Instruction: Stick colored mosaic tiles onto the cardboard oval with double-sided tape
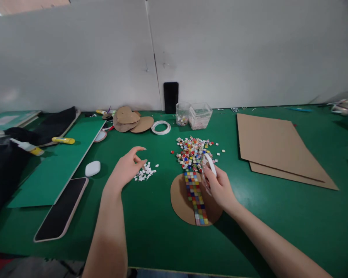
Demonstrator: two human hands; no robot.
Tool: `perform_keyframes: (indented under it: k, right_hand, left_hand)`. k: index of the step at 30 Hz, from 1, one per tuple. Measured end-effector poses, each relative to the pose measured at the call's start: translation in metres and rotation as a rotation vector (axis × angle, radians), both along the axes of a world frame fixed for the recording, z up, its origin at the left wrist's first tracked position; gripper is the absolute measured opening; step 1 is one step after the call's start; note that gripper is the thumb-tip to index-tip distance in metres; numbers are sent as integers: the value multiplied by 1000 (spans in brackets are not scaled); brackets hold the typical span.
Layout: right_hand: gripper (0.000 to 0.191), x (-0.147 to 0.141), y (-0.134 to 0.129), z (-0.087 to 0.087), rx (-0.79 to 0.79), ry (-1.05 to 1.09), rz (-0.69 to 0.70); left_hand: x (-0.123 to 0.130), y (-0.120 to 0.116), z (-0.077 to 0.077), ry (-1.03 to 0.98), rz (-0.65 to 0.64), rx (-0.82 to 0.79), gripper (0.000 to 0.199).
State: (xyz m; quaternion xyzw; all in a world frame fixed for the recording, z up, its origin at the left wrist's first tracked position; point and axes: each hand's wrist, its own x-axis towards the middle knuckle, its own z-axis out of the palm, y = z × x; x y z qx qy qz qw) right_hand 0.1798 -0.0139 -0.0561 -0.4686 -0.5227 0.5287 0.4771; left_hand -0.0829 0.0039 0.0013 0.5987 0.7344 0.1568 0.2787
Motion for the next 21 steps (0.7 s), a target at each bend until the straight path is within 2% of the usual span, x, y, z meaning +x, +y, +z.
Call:
perform_keyframes:
  k: [5, 12, 21]
  right_hand:
    - [36, -1, 0, 1, -9, 11, 9]
    - [34, 0, 1, 0, -2, -9, -1]
    - [34, 1, 1, 1, 6, -26, -3]
  left_hand:
    - [1, -1, 0, 13, 42, 0, 34]
    - [-2, 0, -4, 53, -70, -46, 36]
    - [-1, -4, -3, -12, -86, -98, 33]
